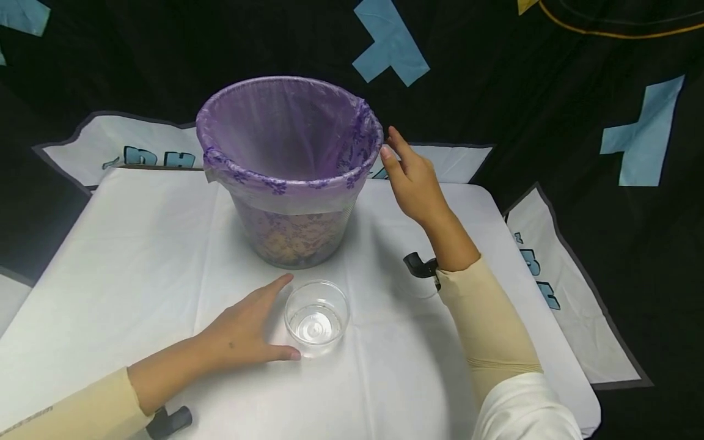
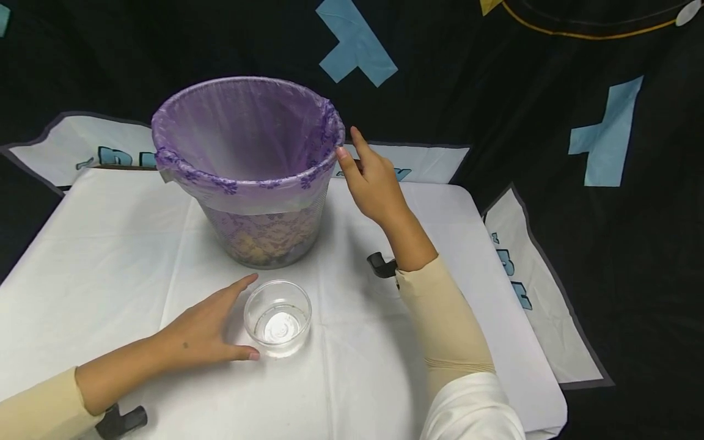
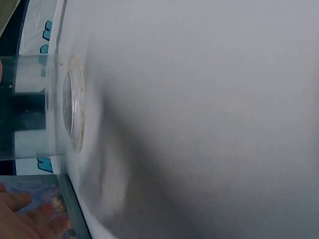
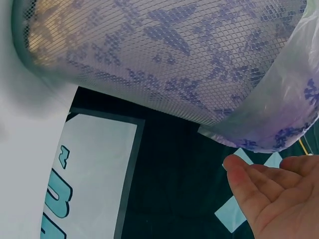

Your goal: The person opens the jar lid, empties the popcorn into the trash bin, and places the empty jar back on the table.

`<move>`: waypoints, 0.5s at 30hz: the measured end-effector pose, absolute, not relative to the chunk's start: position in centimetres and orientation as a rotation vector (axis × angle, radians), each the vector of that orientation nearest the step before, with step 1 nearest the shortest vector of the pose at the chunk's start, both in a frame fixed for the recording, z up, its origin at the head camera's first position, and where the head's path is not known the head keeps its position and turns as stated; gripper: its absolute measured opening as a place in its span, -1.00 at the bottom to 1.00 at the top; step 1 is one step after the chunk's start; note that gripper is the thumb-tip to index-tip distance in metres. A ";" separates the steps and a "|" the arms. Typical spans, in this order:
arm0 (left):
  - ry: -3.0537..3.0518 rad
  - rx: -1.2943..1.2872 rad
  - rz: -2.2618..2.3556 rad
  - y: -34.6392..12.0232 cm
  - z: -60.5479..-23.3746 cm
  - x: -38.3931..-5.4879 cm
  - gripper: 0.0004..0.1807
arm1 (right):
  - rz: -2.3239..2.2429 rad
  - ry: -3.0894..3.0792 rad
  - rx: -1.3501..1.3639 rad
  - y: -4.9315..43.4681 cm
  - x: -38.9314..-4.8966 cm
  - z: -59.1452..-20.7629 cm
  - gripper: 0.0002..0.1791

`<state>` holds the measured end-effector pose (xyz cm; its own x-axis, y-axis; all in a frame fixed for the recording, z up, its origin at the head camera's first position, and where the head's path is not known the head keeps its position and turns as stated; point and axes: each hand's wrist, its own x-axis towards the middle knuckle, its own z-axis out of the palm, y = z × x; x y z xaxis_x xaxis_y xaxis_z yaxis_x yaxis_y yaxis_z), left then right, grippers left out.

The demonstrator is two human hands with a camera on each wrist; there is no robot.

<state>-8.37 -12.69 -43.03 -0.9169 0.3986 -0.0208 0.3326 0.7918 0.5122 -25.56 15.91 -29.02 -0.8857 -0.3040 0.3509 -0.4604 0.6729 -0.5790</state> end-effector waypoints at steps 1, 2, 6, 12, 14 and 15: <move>2.863 0.611 0.759 -12.8 -43.0 -8.4 0.34 | 1.004 -2.667 0.617 16.1 -25.5 -29.1 -0.37; 2.876 0.640 0.738 -12.9 -43.0 -8.4 0.34 | 0.996 -2.670 0.619 16.2 -25.5 -29.2 -0.37; 2.942 0.739 0.635 -13.2 -42.7 -8.4 0.35 | 0.980 -2.675 0.628 16.9 -25.3 -29.5 -0.36; 3.014 0.858 0.521 -14.5 -42.1 -8.4 0.21 | 0.909 -2.677 0.620 17.9 -24.8 -30.1 -0.33; 3.037 0.903 0.508 -15.3 -41.9 -8.4 0.12 | 0.860 -2.690 0.603 18.3 -24.5 -30.3 -0.32; 3.055 0.927 0.509 -15.8 -41.8 -8.4 0.08 | 0.830 -2.696 0.598 18.5 -24.3 -30.4 -0.32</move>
